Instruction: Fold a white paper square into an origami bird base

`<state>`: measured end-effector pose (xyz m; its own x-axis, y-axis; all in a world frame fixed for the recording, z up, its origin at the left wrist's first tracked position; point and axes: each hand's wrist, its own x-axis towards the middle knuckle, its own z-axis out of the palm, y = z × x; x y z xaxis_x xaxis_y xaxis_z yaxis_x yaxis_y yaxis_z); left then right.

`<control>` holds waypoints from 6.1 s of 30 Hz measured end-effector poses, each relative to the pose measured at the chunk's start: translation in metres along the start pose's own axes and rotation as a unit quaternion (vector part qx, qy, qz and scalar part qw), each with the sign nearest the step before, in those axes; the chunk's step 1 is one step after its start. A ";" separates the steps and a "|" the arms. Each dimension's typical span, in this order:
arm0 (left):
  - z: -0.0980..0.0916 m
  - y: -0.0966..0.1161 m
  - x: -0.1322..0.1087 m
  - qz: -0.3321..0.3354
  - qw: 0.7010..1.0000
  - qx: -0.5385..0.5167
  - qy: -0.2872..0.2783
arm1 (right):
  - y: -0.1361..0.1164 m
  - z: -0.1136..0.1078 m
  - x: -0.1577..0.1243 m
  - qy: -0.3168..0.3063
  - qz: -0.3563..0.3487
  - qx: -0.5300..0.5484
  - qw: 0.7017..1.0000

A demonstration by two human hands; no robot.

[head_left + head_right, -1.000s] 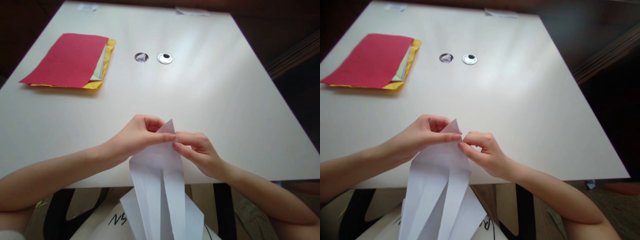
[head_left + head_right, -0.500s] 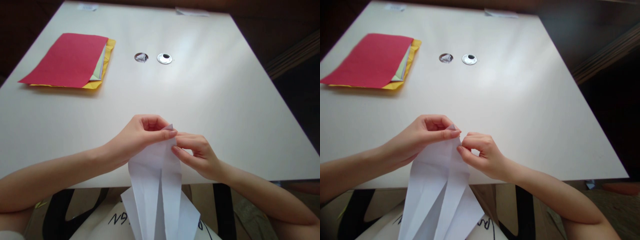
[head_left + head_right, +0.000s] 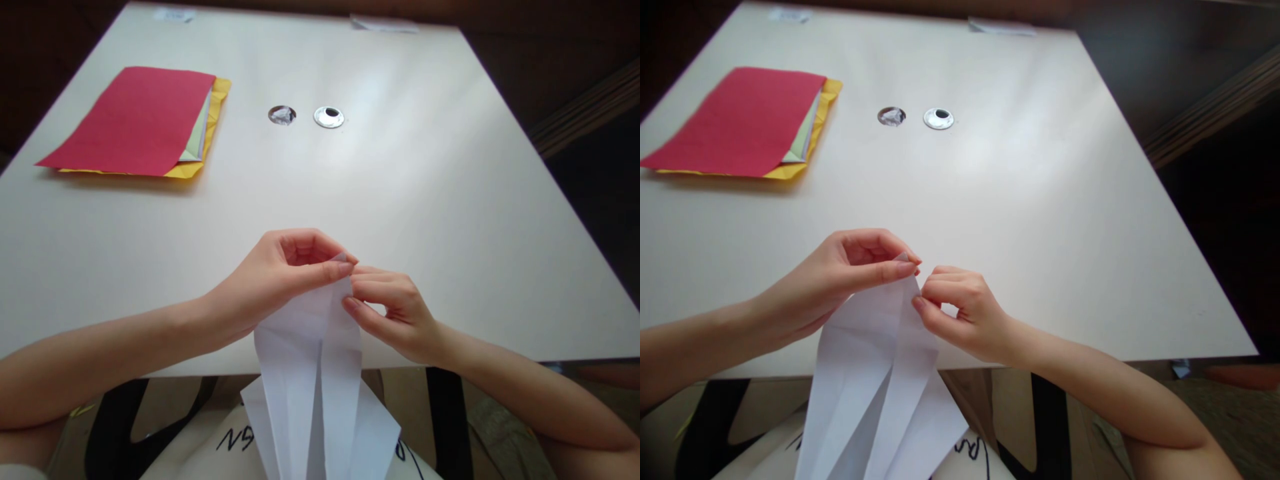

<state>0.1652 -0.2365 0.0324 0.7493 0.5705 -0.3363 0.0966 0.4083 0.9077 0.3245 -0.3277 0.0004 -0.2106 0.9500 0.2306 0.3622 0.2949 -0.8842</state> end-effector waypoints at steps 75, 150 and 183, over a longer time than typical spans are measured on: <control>-0.004 0.004 0.000 -0.077 0.990 0.098 0.067 | 0.000 -0.002 0.003 -0.122 0.199 0.183 0.955; 0.002 -0.016 0.007 -0.152 0.944 0.245 -0.157 | 0.003 -0.005 0.002 0.056 0.014 -0.017 0.998; -0.001 -0.001 0.008 -0.097 0.962 0.241 -0.082 | 0.000 -0.017 0.006 0.052 0.070 -0.003 0.996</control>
<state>0.1697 -0.2317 0.0284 0.7760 0.3800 -0.5034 0.5080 0.0963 0.8559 0.3386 -0.3198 0.0084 -0.0631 0.9871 0.1470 0.3867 0.1600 -0.9082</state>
